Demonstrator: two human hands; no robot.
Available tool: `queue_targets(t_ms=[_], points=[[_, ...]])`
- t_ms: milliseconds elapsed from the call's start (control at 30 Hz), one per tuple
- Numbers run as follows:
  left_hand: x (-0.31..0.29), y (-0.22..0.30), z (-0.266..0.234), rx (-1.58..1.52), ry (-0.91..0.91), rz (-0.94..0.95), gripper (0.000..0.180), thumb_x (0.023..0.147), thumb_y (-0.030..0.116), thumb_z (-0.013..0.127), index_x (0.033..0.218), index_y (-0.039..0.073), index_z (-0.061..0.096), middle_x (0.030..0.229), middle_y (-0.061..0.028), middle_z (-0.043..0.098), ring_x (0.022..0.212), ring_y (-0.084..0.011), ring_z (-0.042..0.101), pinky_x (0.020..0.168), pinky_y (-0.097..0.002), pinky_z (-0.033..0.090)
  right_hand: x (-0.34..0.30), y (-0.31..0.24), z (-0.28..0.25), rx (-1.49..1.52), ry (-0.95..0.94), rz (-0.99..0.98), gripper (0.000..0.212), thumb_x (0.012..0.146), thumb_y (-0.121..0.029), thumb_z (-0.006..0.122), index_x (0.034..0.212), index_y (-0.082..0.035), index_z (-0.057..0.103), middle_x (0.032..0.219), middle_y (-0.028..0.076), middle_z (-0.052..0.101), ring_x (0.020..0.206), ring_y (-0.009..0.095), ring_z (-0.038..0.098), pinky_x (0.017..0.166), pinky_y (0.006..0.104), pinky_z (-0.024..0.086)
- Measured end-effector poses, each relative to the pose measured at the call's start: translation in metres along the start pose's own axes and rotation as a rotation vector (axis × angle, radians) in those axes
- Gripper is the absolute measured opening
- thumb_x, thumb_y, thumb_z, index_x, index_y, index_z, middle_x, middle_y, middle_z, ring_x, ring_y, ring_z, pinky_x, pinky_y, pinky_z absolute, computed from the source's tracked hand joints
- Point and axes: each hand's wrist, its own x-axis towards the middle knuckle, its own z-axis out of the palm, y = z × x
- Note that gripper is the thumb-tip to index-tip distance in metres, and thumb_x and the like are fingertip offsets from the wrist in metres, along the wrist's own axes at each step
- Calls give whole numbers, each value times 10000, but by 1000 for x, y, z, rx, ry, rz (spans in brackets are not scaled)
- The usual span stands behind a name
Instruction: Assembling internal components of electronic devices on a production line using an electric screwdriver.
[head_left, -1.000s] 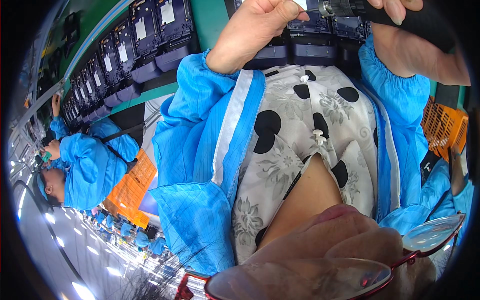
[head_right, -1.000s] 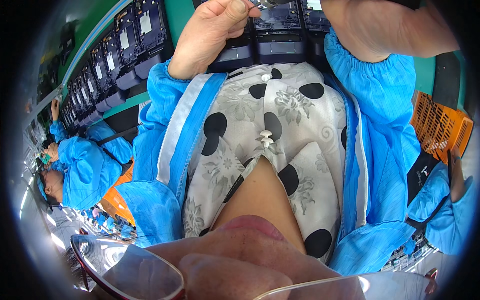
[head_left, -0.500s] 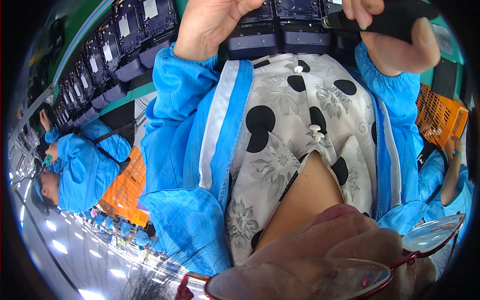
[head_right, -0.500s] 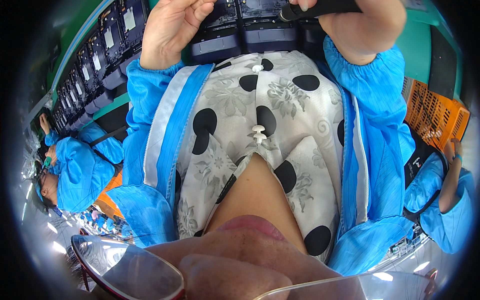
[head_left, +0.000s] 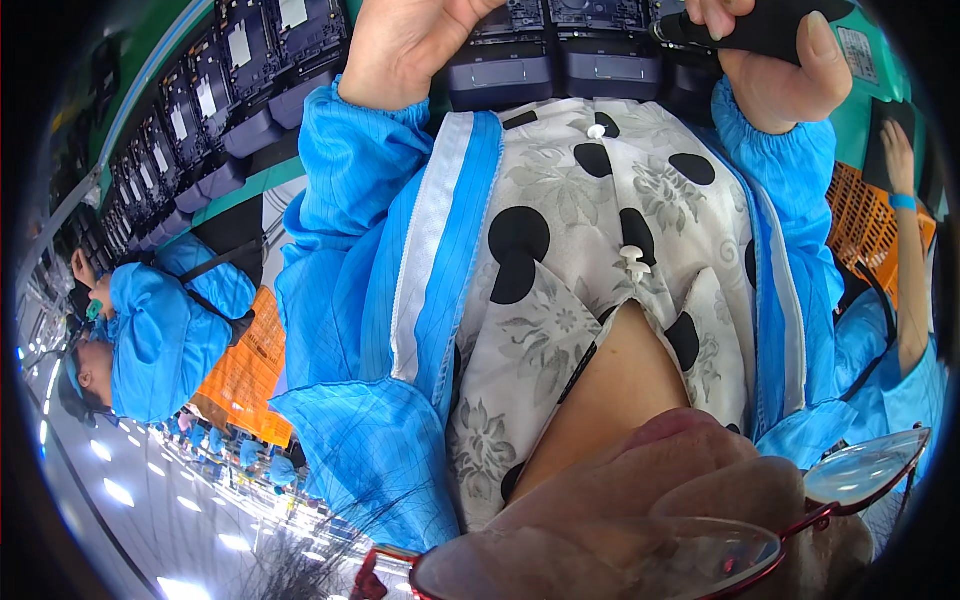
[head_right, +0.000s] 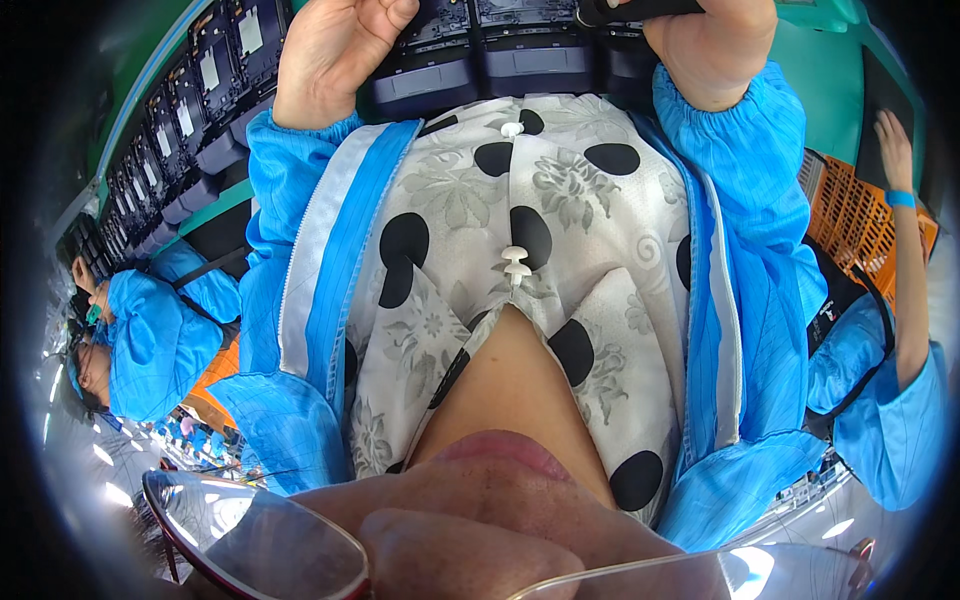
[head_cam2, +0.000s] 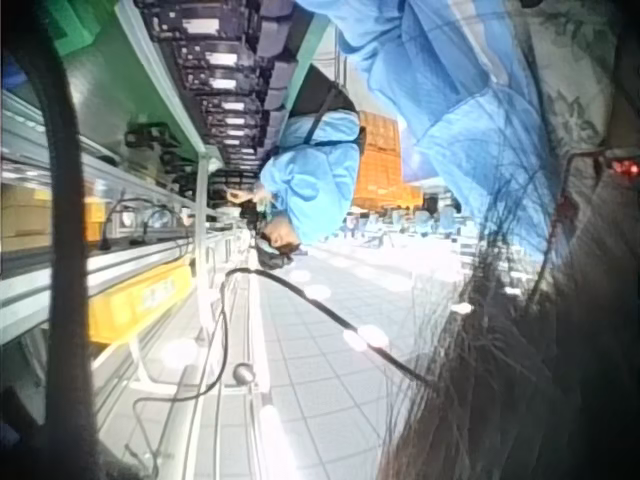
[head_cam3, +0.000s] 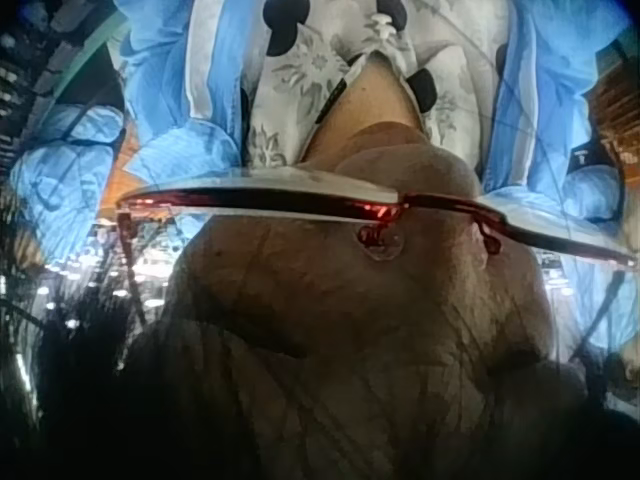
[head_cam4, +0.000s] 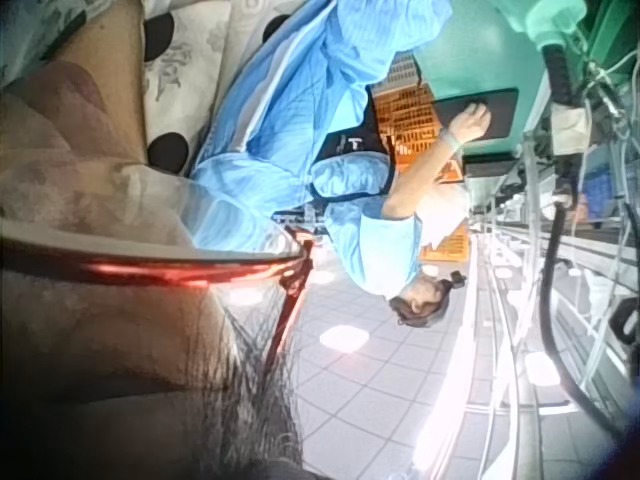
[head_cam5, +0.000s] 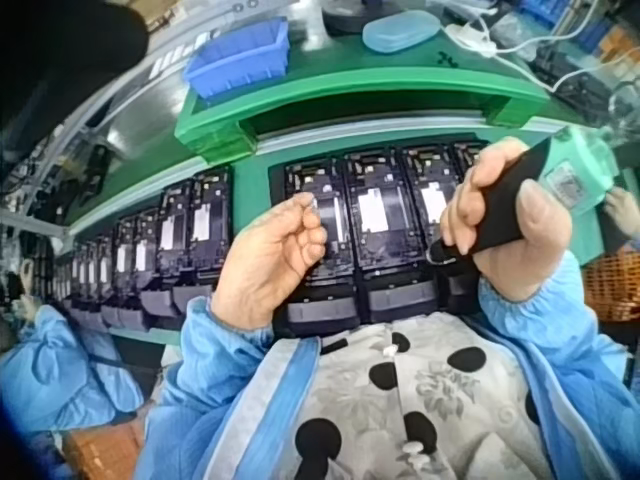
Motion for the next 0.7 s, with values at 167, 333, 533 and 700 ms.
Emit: queue_targets(t_ms=[167,333,533,700], points=[[-5,3,-1,34,32,28,170,1091,170,528,1122,26,613,933,-81,690,831,-197,710,702,-285,599,3,-1,1,53,-34,44,466,859,-438,785,1026,-50,587,784,73,631,597,199,623,617,355,522],[14,-24,-18,-86,-151,-40,244,1080,285,565,1046,55,643,904,-40,686,778,-151,675,680,-255,579,-13,7,-12,49,-64,136,476,829,-426,823,1006,-51,590,777,79,633,598,203,628,613,353,521],[-3,-1,-15,-30,-109,22,210,1057,218,610,1131,28,662,930,-39,701,792,-142,678,709,-245,579,6,6,1,159,-145,222,491,793,-412,869,983,-53,595,768,86,635,598,208,634,608,350,519],[-11,0,-17,-39,-22,53,193,1040,160,630,1165,16,663,994,-67,727,859,-158,713,764,-251,608,6,11,24,125,31,161,467,855,-409,782,1023,-31,565,756,67,622,569,173,605,575,323,508]])
